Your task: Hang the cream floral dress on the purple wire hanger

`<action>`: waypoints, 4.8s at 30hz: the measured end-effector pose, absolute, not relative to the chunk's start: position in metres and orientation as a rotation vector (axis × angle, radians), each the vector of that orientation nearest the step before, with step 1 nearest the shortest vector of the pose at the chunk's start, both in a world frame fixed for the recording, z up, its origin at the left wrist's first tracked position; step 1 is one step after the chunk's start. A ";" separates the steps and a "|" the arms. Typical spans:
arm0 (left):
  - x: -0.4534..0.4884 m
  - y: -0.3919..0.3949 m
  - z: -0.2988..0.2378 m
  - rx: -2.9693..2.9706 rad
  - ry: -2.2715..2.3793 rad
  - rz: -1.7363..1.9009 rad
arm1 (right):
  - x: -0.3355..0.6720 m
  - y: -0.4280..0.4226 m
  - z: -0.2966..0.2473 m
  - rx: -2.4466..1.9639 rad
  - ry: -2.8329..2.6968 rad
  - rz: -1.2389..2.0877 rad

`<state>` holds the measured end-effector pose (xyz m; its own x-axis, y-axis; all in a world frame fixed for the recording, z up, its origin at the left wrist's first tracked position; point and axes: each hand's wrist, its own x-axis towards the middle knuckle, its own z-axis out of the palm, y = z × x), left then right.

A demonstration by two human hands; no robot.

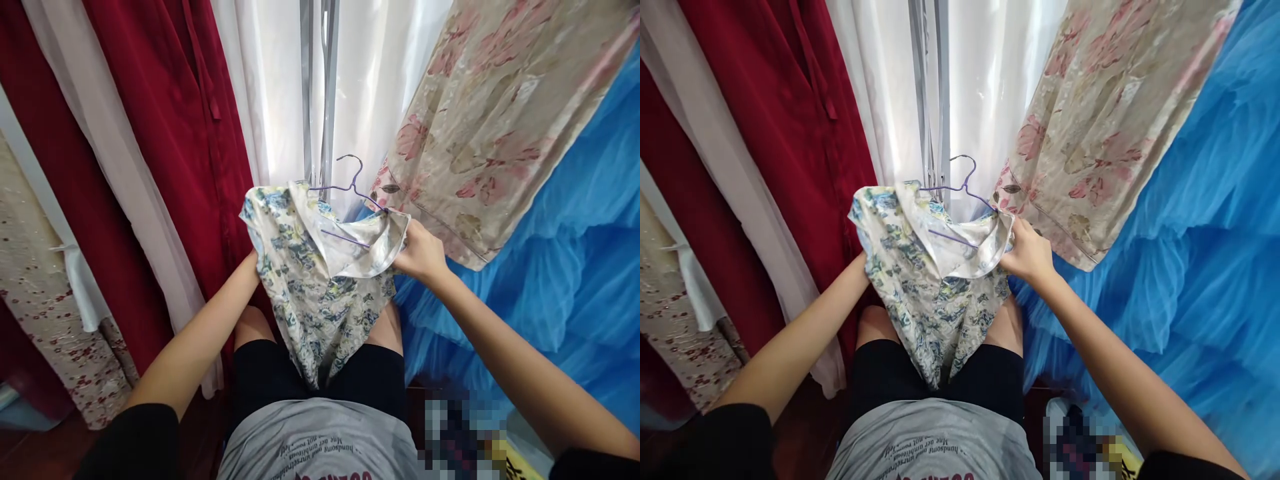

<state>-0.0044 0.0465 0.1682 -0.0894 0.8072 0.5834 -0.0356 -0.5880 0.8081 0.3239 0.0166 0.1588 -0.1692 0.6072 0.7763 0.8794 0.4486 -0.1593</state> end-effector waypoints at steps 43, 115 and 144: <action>0.079 -0.059 -0.033 2.151 1.410 1.325 | 0.223 -0.053 0.031 -0.894 -1.268 1.477; 0.038 -0.017 0.033 1.593 0.764 0.878 | 0.238 -0.015 0.071 -0.635 -1.263 1.686; -0.153 0.069 0.141 2.789 1.950 0.616 | 0.259 0.108 0.091 -1.089 -2.060 0.215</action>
